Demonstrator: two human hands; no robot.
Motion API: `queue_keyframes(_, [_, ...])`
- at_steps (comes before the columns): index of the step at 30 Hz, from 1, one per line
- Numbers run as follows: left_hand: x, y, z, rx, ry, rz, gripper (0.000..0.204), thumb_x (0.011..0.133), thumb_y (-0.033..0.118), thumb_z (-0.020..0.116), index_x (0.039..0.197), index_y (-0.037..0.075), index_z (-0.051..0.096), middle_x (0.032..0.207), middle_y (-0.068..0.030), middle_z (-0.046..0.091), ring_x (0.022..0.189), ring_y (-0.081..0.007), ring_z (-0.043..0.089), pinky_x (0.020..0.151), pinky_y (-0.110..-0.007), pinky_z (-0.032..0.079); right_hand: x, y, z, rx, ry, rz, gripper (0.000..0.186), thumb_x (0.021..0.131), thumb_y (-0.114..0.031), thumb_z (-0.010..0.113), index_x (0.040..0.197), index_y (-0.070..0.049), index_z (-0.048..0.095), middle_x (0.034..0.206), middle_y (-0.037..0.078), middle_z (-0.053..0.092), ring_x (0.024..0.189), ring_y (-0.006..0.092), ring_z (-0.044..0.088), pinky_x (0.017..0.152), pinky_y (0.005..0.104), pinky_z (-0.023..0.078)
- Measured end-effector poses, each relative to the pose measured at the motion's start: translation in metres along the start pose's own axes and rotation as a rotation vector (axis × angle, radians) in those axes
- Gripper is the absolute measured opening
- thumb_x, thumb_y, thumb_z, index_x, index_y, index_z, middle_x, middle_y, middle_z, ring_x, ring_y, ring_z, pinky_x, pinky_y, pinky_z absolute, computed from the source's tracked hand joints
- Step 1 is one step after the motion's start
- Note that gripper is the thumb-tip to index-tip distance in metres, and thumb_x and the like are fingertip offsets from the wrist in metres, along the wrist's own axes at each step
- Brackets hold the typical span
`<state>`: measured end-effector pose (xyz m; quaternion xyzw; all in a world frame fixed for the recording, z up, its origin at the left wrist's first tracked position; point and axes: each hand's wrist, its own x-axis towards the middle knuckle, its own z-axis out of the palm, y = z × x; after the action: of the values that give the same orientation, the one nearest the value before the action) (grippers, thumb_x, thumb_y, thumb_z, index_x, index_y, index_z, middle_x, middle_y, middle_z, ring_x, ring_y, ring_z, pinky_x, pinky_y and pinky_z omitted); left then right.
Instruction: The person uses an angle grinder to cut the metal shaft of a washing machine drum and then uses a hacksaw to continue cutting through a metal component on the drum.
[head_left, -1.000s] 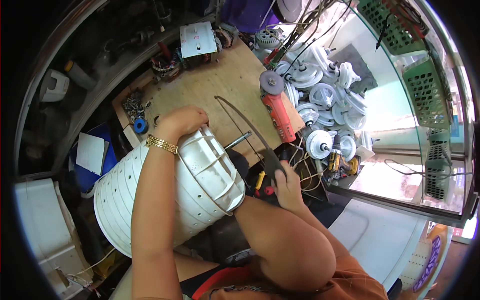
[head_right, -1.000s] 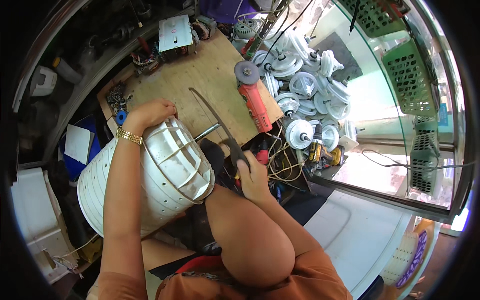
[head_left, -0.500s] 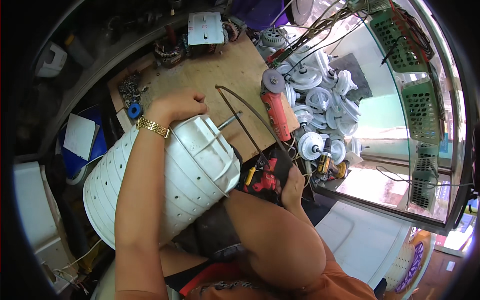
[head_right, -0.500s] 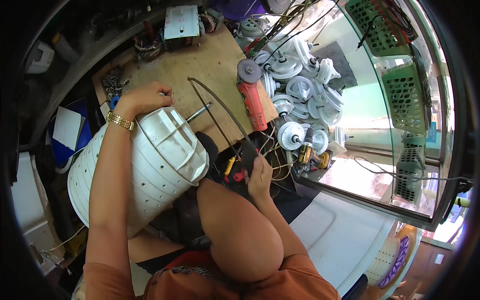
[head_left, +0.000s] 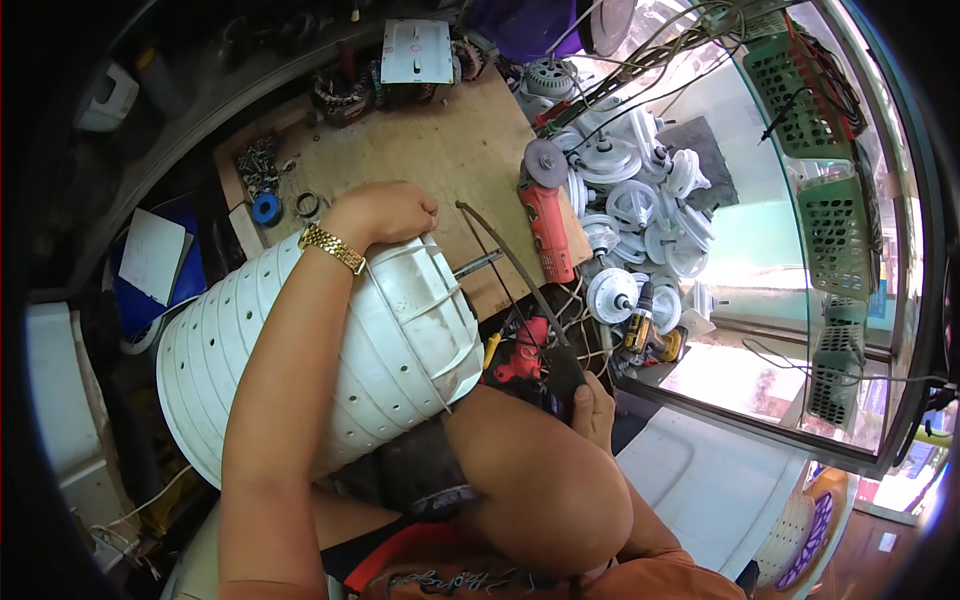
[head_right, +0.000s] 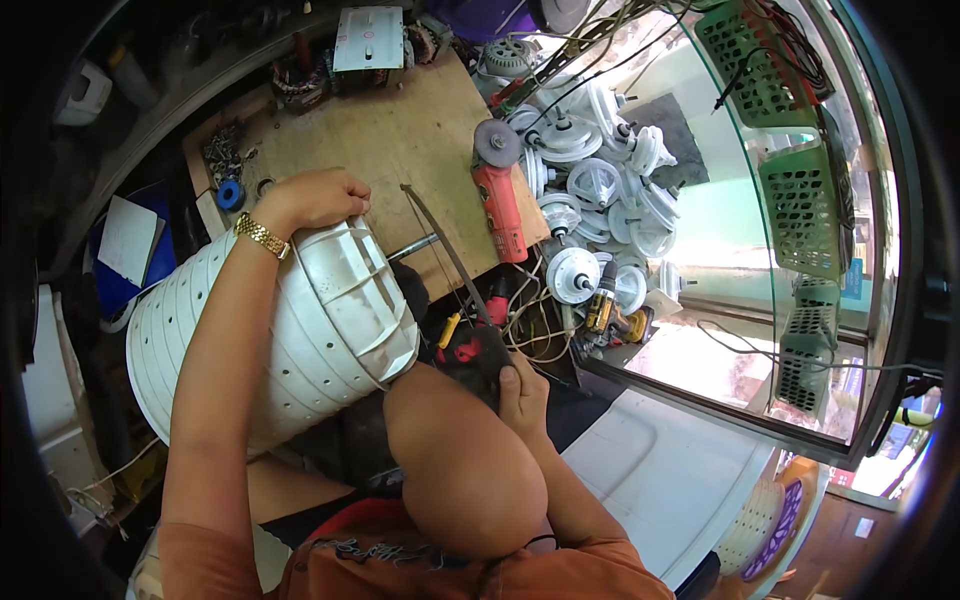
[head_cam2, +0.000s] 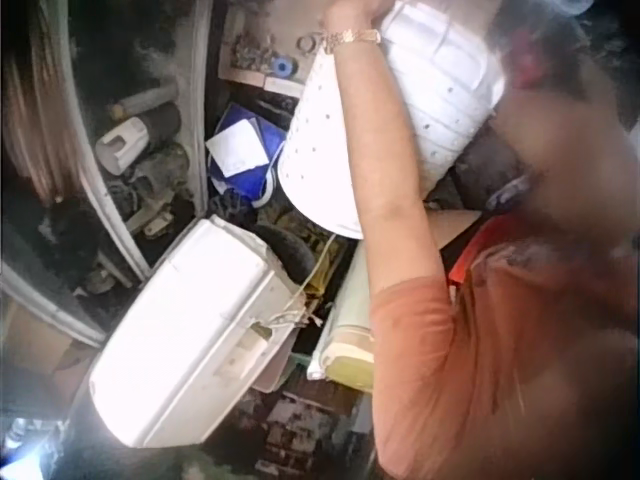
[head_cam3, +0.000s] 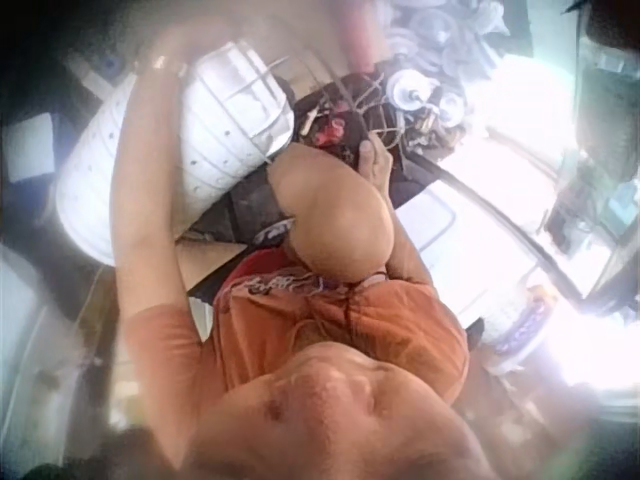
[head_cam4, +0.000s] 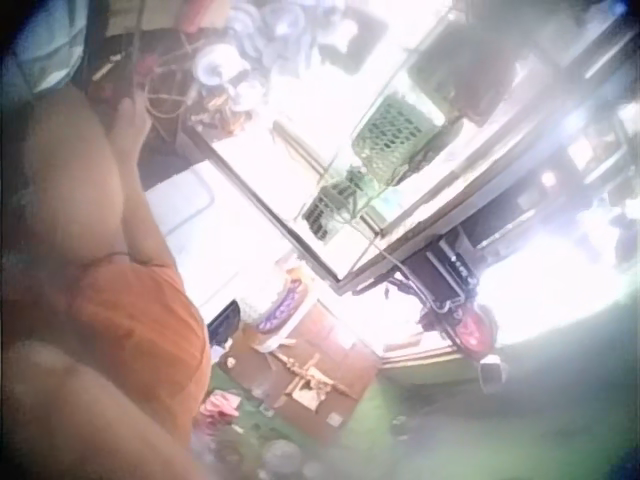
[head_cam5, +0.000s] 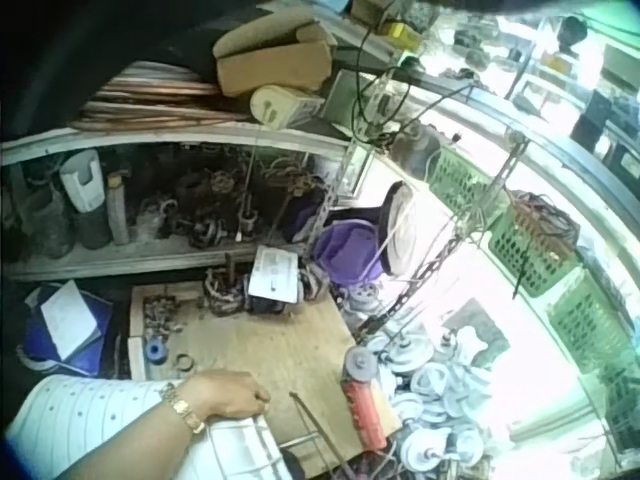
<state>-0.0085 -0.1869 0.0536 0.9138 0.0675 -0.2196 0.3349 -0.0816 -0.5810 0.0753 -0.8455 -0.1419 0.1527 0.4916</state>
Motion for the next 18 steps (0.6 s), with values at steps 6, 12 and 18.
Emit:
queue_keyframes(6, [0.015,-0.009,-0.003,-0.064,-0.038,0.016,0.029,0.095,0.032,0.061,0.096,0.006,0.073,0.088,-0.0113,0.073,0.086,-0.0248,0.067,0.083,-0.038,0.049,0.105,0.021,0.073,-0.034,0.042,-0.072,0.027,0.105,-0.021,0.054,0.09,0.001,0.058,0.062,0.009,0.053,0.055,0.0159,0.05,0.054,0.0345,0.041])
queue_keyframes(12, [0.013,-0.017,-0.004,-0.032,-0.117,0.068,0.029,0.095,0.032,0.061,0.098,0.006,0.074,0.089,-0.0121,0.073,0.087,-0.0246,0.067,0.083,-0.039,0.049,-0.005,-0.001,-0.009,-0.009,0.008,0.022,0.047,0.106,-0.04,0.047,0.108,0.002,0.067,0.073,0.005,0.061,0.067,0.0118,0.056,0.059,0.0306,0.042])
queue_keyframes(18, [0.016,0.007,0.005,-0.033,-0.061,0.056,0.029,0.095,0.034,0.061,0.1,0.01,0.077,0.092,-0.011,0.075,0.09,-0.0253,0.069,0.083,-0.039,0.051,0.092,0.005,0.057,-0.152,0.071,-0.119,0.029,0.107,-0.022,0.05,0.101,0.004,0.062,0.071,0.01,0.052,0.064,0.0141,0.048,0.06,0.0331,0.042])
